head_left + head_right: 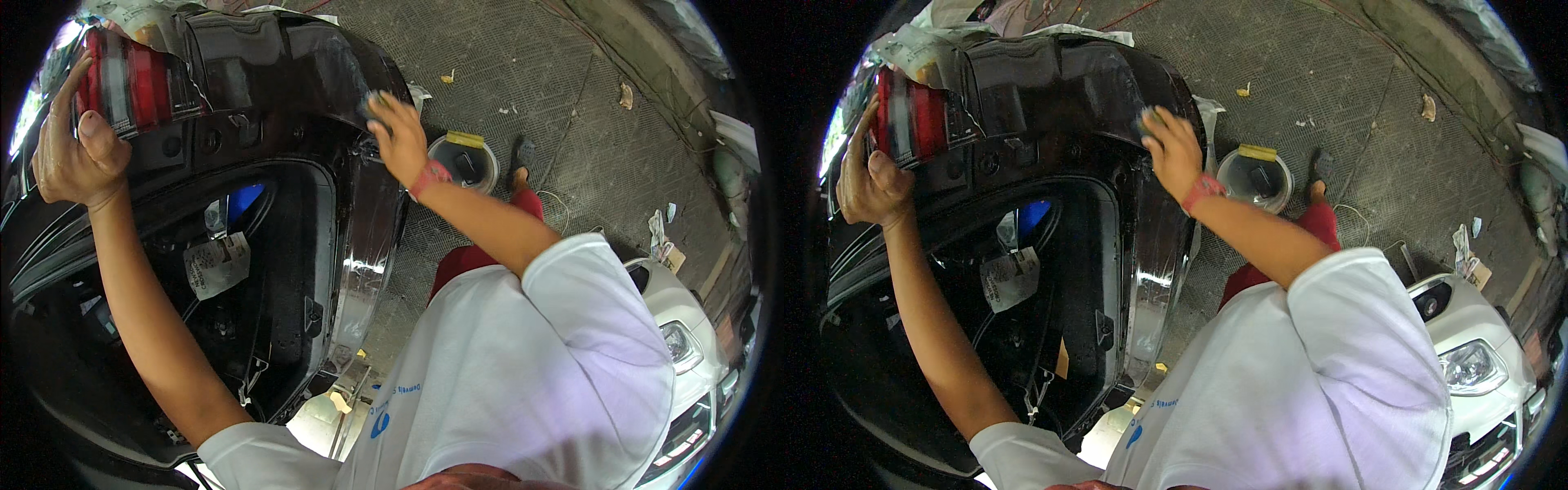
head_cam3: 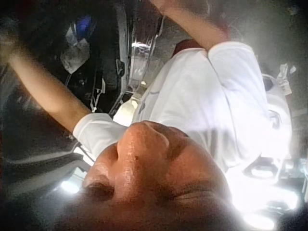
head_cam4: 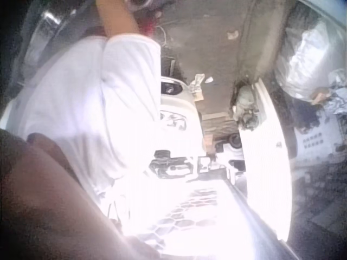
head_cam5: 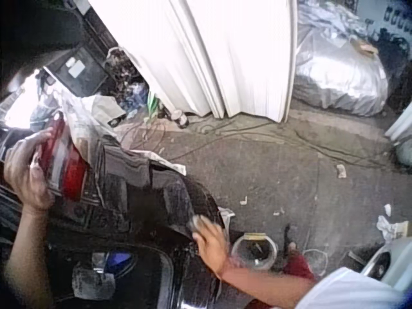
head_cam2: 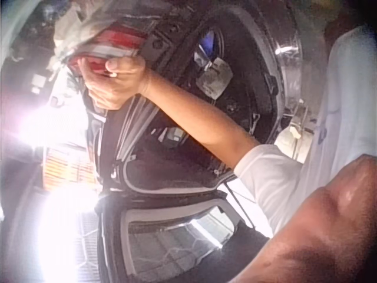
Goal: The person sands the surface of a dark-colored car trunk lid using a sanding block and water. They repeatedly dip the block into a bucket of water and rub it against the trunk lid to smooth the surface.
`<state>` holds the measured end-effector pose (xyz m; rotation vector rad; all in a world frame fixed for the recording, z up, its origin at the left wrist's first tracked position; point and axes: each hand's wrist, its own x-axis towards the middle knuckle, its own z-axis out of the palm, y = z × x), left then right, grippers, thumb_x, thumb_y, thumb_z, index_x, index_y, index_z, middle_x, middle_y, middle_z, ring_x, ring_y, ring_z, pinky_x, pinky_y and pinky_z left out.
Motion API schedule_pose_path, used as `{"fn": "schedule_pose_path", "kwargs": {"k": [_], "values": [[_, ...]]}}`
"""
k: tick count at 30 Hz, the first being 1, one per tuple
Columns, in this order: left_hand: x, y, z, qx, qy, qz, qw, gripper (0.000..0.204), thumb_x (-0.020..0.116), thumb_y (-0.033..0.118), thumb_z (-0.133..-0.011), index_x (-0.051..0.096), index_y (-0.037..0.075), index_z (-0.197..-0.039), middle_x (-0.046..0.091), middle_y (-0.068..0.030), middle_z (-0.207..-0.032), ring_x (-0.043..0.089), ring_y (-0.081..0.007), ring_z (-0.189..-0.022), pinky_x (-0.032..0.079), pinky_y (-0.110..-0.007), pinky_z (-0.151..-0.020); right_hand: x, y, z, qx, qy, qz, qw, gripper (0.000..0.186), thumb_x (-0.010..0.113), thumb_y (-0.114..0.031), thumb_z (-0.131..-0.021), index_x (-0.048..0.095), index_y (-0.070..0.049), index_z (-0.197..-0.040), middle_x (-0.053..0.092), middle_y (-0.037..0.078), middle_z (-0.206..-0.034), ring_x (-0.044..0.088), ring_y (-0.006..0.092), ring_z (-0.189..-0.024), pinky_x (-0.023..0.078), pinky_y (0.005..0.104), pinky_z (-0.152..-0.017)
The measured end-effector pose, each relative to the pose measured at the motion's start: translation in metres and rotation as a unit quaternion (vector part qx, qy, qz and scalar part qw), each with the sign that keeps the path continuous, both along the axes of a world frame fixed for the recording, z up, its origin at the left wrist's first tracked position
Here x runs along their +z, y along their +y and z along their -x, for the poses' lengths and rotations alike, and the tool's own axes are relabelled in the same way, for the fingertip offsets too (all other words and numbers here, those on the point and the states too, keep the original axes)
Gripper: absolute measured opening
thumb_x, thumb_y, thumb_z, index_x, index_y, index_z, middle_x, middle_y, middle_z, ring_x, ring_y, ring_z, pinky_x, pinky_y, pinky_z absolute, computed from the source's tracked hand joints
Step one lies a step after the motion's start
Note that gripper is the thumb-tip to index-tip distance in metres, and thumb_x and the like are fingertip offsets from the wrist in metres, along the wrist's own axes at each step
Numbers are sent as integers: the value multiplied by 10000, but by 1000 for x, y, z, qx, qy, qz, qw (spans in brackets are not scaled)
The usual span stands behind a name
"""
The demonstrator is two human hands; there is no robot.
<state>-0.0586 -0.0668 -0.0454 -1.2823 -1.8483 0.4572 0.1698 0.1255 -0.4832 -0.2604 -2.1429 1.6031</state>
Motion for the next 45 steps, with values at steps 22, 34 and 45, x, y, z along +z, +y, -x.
{"fn": "schedule_pose_path", "kwargs": {"k": [22, 34, 45], "values": [[0, 3, -11, 7, -3, -23, 1000, 612, 402, 530, -1065, 914, 197, -1112, 877, -24, -947, 830, -171, -791, 620, -284, -678, 30, -11, 92, -57, -58, -2, 997, 398, 838, -196, -923, 808, -80, -1302, 724, 176, -1385, 644, 426, -1287, 525, 511, -1091], [-8, 12, -4, -8, -17, -39, 999, 629, 395, 540, -1065, 910, 184, -1121, 879, -25, -988, 829, -189, -828, 615, -302, -731, 28, -7, 110, -75, -65, -1, 995, 420, 820, -230, -950, 791, -91, -1345, 746, 184, -1285, 662, 420, -1224, 520, 515, -1097], [-10, 13, -8, 2, -24, -44, 999, 639, 401, 545, -1064, 902, 154, -1134, 878, -26, -999, 832, -201, -852, 610, -307, -736, 41, 8, 150, -41, -173, 12, 984, 438, 835, -217, -934, 786, -126, -1359, 694, 158, -1367, 628, 414, -1266, 504, 518, -1114]]}}
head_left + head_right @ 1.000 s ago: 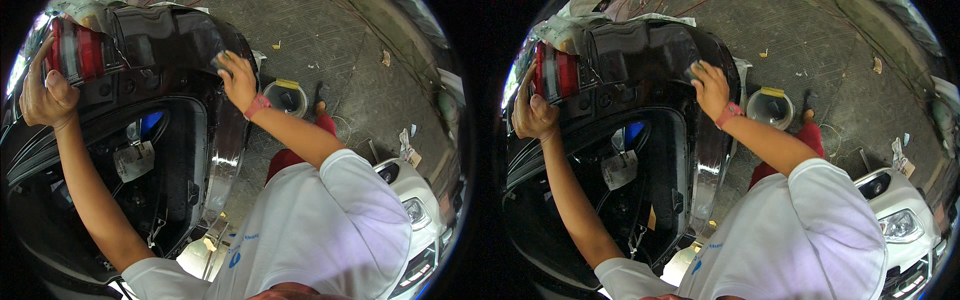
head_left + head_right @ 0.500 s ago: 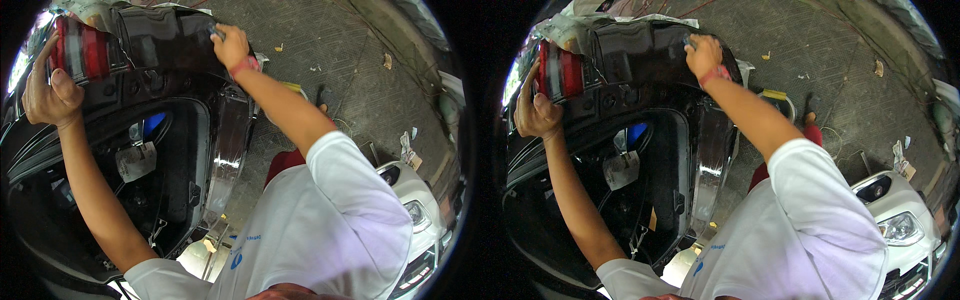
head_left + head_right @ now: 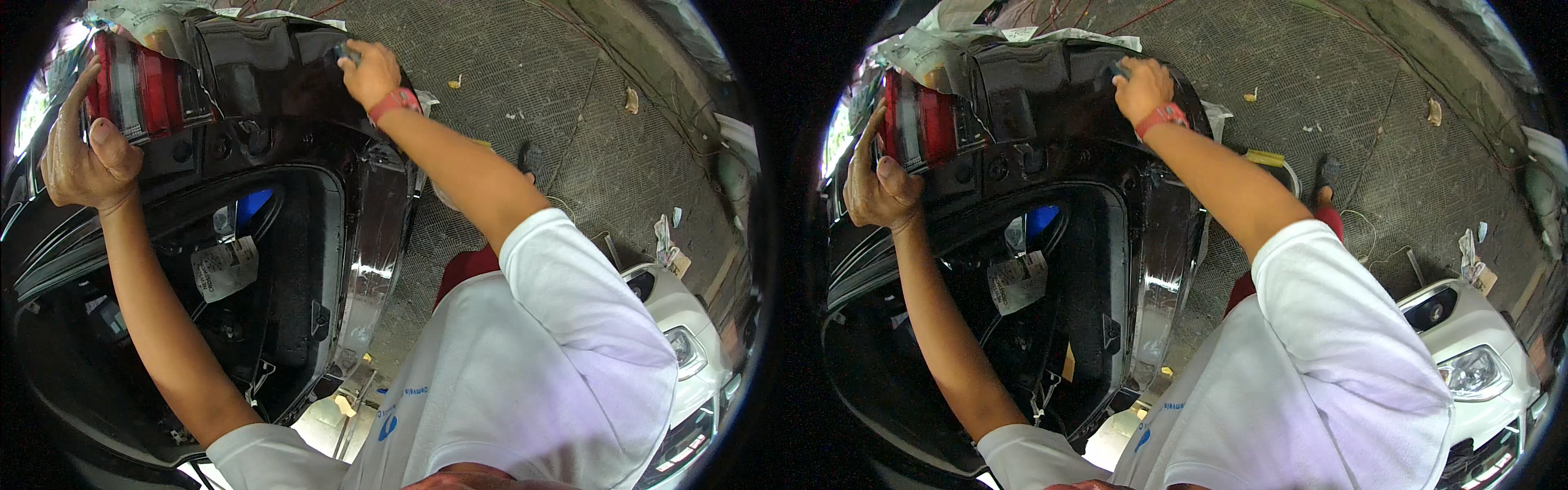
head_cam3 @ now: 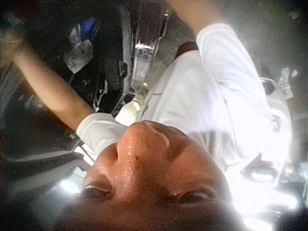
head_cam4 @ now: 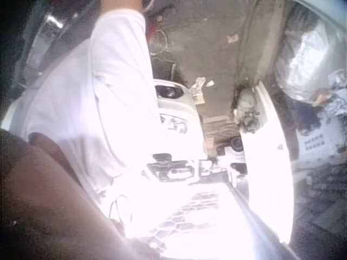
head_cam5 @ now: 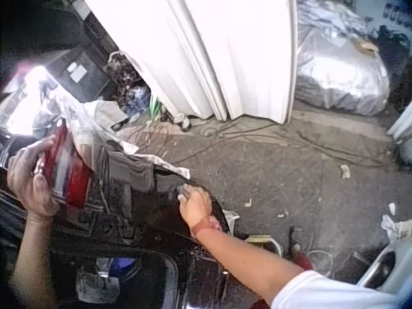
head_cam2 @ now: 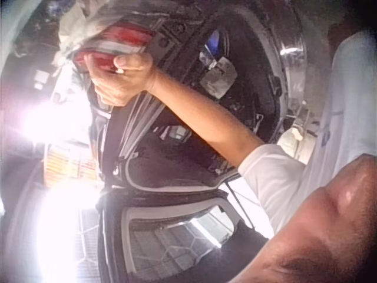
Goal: The person sands the surface of a dark-colored car trunk lid using a sanding block and water. They repeatedly dip the block into a bucket of water and rub it against the trunk lid to smooth the surface.
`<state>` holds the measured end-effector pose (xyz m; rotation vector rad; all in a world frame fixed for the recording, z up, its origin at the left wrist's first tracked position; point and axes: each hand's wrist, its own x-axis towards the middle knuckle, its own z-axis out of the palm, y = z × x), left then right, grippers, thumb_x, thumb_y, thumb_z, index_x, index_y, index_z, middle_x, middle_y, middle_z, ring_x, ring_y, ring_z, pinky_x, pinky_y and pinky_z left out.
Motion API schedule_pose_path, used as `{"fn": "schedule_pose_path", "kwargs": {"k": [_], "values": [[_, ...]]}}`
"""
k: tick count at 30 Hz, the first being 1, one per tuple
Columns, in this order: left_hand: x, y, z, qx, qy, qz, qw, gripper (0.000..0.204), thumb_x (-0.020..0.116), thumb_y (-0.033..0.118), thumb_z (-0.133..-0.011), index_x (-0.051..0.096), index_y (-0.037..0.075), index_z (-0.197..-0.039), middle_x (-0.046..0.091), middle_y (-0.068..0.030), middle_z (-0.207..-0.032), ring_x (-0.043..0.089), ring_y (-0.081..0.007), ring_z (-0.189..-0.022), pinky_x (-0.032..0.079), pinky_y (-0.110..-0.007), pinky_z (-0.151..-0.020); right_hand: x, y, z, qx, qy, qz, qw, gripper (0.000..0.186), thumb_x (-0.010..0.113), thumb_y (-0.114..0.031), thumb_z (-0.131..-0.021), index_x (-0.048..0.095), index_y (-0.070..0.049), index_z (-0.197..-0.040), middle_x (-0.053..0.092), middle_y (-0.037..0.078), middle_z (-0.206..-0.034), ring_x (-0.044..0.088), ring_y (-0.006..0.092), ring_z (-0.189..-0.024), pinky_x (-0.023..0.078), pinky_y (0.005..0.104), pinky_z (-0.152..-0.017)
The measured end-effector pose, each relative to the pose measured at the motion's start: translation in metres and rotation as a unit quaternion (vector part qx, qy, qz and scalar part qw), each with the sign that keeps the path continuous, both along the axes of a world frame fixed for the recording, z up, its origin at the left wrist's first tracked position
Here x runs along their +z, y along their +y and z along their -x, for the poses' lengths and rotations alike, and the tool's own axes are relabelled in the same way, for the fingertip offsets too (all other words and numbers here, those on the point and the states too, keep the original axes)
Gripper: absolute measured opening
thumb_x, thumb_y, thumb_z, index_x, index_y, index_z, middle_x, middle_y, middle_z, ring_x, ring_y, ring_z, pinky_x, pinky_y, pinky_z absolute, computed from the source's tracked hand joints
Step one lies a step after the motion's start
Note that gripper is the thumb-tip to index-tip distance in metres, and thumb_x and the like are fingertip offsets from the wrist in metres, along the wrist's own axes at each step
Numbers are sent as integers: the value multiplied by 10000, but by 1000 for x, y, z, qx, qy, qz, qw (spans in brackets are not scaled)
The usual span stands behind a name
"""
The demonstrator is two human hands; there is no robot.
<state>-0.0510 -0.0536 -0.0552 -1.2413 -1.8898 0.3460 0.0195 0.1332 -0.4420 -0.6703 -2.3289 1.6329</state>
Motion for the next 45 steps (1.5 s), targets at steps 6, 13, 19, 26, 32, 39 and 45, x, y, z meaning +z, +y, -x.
{"fn": "schedule_pose_path", "kwargs": {"k": [6, 13, 19, 26, 32, 39, 45], "values": [[1, -7, -9, 11, 2, -5, 1000, 631, 407, 537, -1061, 901, 150, -1131, 878, -29, -1004, 830, -202, -857, 612, -317, -742, 4, -34, -105, 3, 138, -9, 990, 421, 829, -234, -941, 789, -141, -1350, 731, 148, -1305, 655, 419, -1224, 524, 544, -1067], [0, 3, -5, 10, 7, 3, 1000, 636, 403, 533, -1058, 900, 144, -1132, 879, -31, -1007, 832, -196, -858, 616, -313, -742, -11, -7, 2, -12, 44, -36, 998, 444, 853, -205, -921, 785, -132, -1353, 704, 165, -1349, 652, 421, -1209, 529, 540, -1040], [0, -1, -8, -9, -2, -10, 1000, 631, 409, 527, -1055, 899, 138, -1132, 879, -30, -1001, 830, -199, -847, 616, -310, -736, -5, -28, -102, 18, 146, -20, 989, 416, 832, -215, -942, 782, -140, -1349, 689, 148, -1383, 637, 414, -1237, 517, 532, -1057], [-1, -1, -2, -3, -8, -6, 1000, 638, 411, 527, -1055, 900, 122, -1118, 880, -33, -1005, 834, -194, -857, 617, -303, -737, -10, 5, 14, 18, 5, -34, 999, 403, 816, -246, -964, 797, -167, -1359, 723, 155, -1393, 647, 428, -1267, 526, 540, -1089], [4, -11, -8, -1, -3, 5, 1000, 632, 420, 526, -1060, 902, 119, -1108, 880, -40, -1004, 833, -192, -846, 622, -309, -741, -10, -22, -96, 27, 162, -26, 986, 404, 830, -208, -941, 800, -136, -1337, 717, 163, -1383, 659, 427, -1229, 537, 526, -1058], [0, 7, -1, -17, -7, -5, 1000, 623, 429, 526, -1063, 902, 123, -1107, 880, -46, -1005, 834, -195, -831, 634, -317, -734, -30, 19, 9, 54, 109, -30, 992, 406, 804, -229, -960, 797, -133, -1354, 748, 134, -1365, 665, 423, -1240, 536, 522, -1077], [-1, 3, -11, -9, 3, -13, 1000, 639, 418, 548, -1070, 901, 133, -1121, 878, -46, -997, 831, -213, -822, 625, -313, -717, -37, 1, -155, 93, 199, -35, 975, 467, 803, -113, -958, 751, -85, -1421, 677, 184, -1491, 645, 419, -1272, 513, 500, -1118]]}}
